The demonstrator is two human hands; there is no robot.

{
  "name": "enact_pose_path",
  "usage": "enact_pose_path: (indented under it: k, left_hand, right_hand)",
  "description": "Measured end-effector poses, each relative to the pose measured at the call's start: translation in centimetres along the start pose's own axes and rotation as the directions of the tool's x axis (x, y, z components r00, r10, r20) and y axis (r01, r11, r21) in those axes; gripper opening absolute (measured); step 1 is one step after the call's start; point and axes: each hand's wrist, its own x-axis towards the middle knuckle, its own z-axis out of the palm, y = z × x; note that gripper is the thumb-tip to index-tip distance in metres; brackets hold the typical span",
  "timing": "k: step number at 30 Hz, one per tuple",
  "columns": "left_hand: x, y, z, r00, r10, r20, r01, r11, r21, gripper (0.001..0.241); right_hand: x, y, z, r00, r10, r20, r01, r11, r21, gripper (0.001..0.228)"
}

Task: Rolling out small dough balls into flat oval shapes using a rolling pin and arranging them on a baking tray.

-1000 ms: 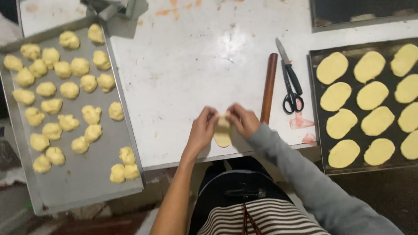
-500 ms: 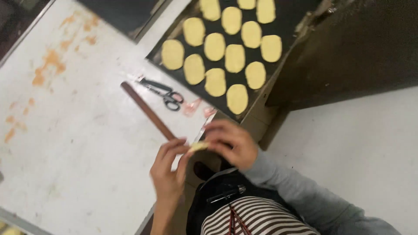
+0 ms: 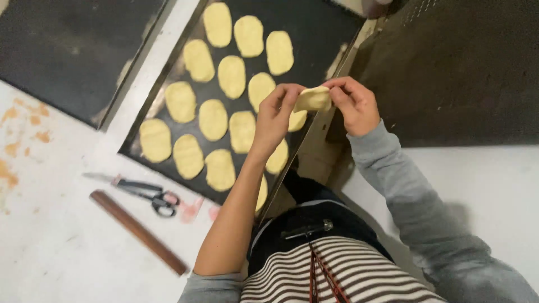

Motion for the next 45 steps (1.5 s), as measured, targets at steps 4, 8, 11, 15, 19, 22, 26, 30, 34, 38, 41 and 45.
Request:
enact_pose_path:
  k: [4,8,11,15,19,22,26,30,34,38,41,45]
  left_hand:
    - [6.8,-3.0,2.5,0.999,-0.038,-0.001,0.038,0.999,0.007,0.032]
    - [9.7,-4.8,3.4,0.987,-0.157,-0.044,0.159,0.985,0.063,0.032]
    - [10.1,-5.6,3.8,0.955,-0.284,-0.083,0.29,0.955,0.068,0.033]
    - [12.5,-11.6,2.9,0.944,-0.31,-0.111,0.325,0.929,0.175,0.035]
    - [14.2,-13.2,3.2,0.962,-0.233,-0.141,0.271,0.858,0.437,0.022]
    - [14.8,-12.4,3.9,0.965,-0.205,-0.164,0.262,0.773,0.578,0.018]
    - [14.9,-12.9,3.9,0.985,-0.002,-0.173,0.147,0.542,0.828,0.015]
    - [14.0,-13.7,3.4,0.956,0.254,-0.143,0.013,0.454,0.891,0.023]
    - [8.5,-13.8,4.4,0.919,0.341,0.198,-0.289,0.242,0.926,0.039]
    - [4.0,-17.1,3.7,0.912,0.117,0.393,-0.408,0.159,0.899,0.08]
    - [4.5,-17.2,3.6,0.899,0.21,0.385,-0.418,0.144,0.897,0.083]
    - [4.8,-15.8,3.2,0.928,0.103,0.359,-0.373,0.198,0.907,0.077]
  right_hand:
    - [5.7,5.3,-2.6,0.995,0.096,-0.01,-0.095,0.99,0.105,0.022]
    - [8.0,10.0,-3.2,0.984,0.179,0.024,-0.18,0.971,0.155,0.022]
    - [7.6,12.3,-2.9,0.963,0.269,0.03,-0.27,0.946,0.179,0.02]
    - [9.3,15.7,-2.1,0.95,0.3,0.092,-0.303,0.953,0.022,0.022]
    - [11.0,16.6,-1.8,0.971,0.196,0.135,-0.15,0.944,-0.292,0.022]
    - [11.4,17.5,-1.5,0.98,0.113,0.166,-0.01,0.854,-0.52,0.023]
    - [11.5,21.0,-0.5,0.98,-0.142,0.138,0.198,0.742,-0.641,0.011]
    - [11.4,18.1,-1.4,0.961,-0.262,0.085,0.248,0.689,-0.681,0.016]
    - [11.0,16.3,-2.1,0.896,-0.07,0.438,0.372,0.657,-0.656,0.048]
    - [13.6,19.2,-3.4,0.82,0.023,0.572,0.433,0.629,-0.646,0.063]
    - [12.0,12.8,-5.3,0.803,-0.098,0.588,0.477,0.697,-0.535,0.057]
    - [7.3,15.2,-7.0,0.736,-0.161,0.658,0.621,0.548,-0.56,0.039]
